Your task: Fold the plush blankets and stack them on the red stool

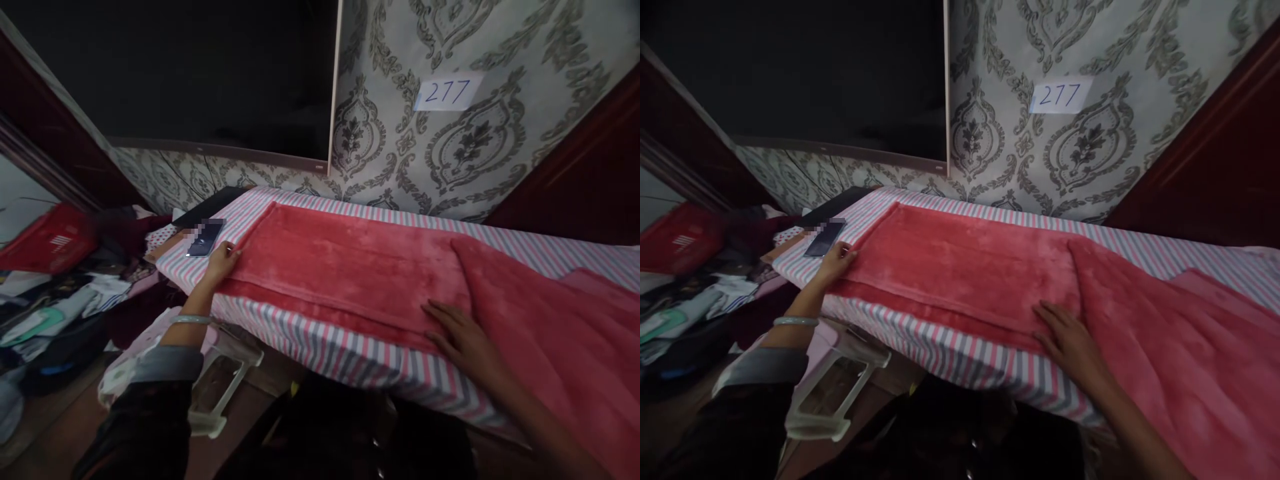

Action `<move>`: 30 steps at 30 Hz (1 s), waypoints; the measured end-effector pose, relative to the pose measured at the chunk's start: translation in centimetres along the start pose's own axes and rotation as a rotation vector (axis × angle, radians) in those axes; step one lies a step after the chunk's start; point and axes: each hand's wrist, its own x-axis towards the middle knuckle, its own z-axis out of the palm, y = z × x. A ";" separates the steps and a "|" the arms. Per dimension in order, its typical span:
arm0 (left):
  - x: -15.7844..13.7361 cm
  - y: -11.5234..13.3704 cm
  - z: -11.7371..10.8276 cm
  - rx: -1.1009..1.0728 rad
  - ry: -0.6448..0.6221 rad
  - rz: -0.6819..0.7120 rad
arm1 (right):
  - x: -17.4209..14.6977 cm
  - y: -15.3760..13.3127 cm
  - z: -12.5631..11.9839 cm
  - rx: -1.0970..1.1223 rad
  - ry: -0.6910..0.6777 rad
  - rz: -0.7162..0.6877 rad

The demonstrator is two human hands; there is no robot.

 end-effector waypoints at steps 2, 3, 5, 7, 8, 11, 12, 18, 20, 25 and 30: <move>-1.2 -0.2 -0.1 0.006 0.018 -0.003 | -0.4 0.2 0.0 -0.043 0.030 0.004; -1.6 -0.2 -0.2 0.013 0.021 -0.007 | -0.6 0.3 0.0 -0.059 0.040 0.007; -2.3 -0.2 -0.2 0.024 0.029 -0.020 | -0.9 0.4 0.1 -0.082 0.070 0.038; -2.6 0.0 -0.2 0.034 0.042 -0.033 | -1.1 0.4 0.1 -0.086 0.126 0.094; -2.6 0.1 -0.3 0.037 0.047 -0.039 | -1.1 0.4 0.1 -0.071 0.156 0.123; -2.7 0.1 -0.8 0.037 0.055 -0.059 | -1.3 0.3 -0.7 0.039 0.224 0.209; -2.7 0.0 -1.0 0.035 0.054 -0.067 | -1.5 0.2 -1.1 0.077 0.237 0.235; -3.7 -0.9 -2.1 0.040 0.048 -0.087 | -3.6 0.2 -1.9 0.092 0.203 0.160; -4.0 -1.0 -2.0 0.052 0.057 -0.095 | -4.2 0.2 -1.3 0.040 0.166 0.106; -4.5 -0.2 -1.5 0.061 0.081 -0.103 | -4.3 -0.3 -0.4 -0.059 0.181 0.087; -5.6 0.9 -2.1 0.064 0.094 -0.141 | -3.7 -1.4 -0.6 -0.064 0.208 0.114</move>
